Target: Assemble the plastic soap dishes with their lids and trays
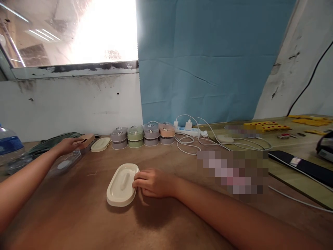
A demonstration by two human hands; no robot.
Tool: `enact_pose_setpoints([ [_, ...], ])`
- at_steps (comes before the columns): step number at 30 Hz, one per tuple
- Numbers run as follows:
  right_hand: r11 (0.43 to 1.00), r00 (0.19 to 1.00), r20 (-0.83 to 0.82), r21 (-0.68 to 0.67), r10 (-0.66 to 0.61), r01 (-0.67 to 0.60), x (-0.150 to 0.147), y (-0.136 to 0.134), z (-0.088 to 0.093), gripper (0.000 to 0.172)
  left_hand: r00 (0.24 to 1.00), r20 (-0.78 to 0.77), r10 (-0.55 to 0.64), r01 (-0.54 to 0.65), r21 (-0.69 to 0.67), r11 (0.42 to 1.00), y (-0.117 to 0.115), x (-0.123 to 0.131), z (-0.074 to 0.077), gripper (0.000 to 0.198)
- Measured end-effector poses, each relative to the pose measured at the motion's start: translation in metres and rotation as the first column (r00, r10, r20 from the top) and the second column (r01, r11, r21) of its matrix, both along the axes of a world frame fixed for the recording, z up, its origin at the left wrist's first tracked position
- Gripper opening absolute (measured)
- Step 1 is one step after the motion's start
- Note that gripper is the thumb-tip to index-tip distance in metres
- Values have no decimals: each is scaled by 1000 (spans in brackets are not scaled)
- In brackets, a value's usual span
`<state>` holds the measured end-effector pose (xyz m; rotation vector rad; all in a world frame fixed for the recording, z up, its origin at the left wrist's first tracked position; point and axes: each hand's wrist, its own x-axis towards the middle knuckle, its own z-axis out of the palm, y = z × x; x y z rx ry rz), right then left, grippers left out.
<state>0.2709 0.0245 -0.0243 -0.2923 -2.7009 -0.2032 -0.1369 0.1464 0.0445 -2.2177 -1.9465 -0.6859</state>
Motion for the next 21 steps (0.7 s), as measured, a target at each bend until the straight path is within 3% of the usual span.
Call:
enact_pose_setpoints([
  [4,1000,1000,-12,2,-4,5,0,0,1,24,997,-32,-70,72,65,995,-22,42,0,35],
  [6,1000,1000,-4,5,-6,6,-1,-1,1,24,972,-37,-233,236,106,966,-53,77,-3,32],
  [8,1000,1000,4,8,-7,7,-1,-1,2,24,873,-43,-486,488,47,872,-95,115,-11,29],
  [10,1000,1000,1,13,-2,2,-1,-1,3,24,743,-62,-666,662,-81,745,-139,148,-21,27],
  [11,1000,1000,-3,17,-1,1,-1,-1,3,23,689,-82,-721,709,-135,693,-157,161,-27,26],
  [13,1000,1000,-13,25,-2,3,-1,-2,3,23,689,-117,-715,686,-211,696,-180,178,-37,21],
  [17,996,995,-72,62,-64,68,-1,-2,2,24,762,-146,-631,568,-315,760,-179,175,-40,23],
  [21,989,986,-122,81,-111,121,-3,-2,0,23,811,-70,-581,534,-317,784,-144,135,-13,22],
])
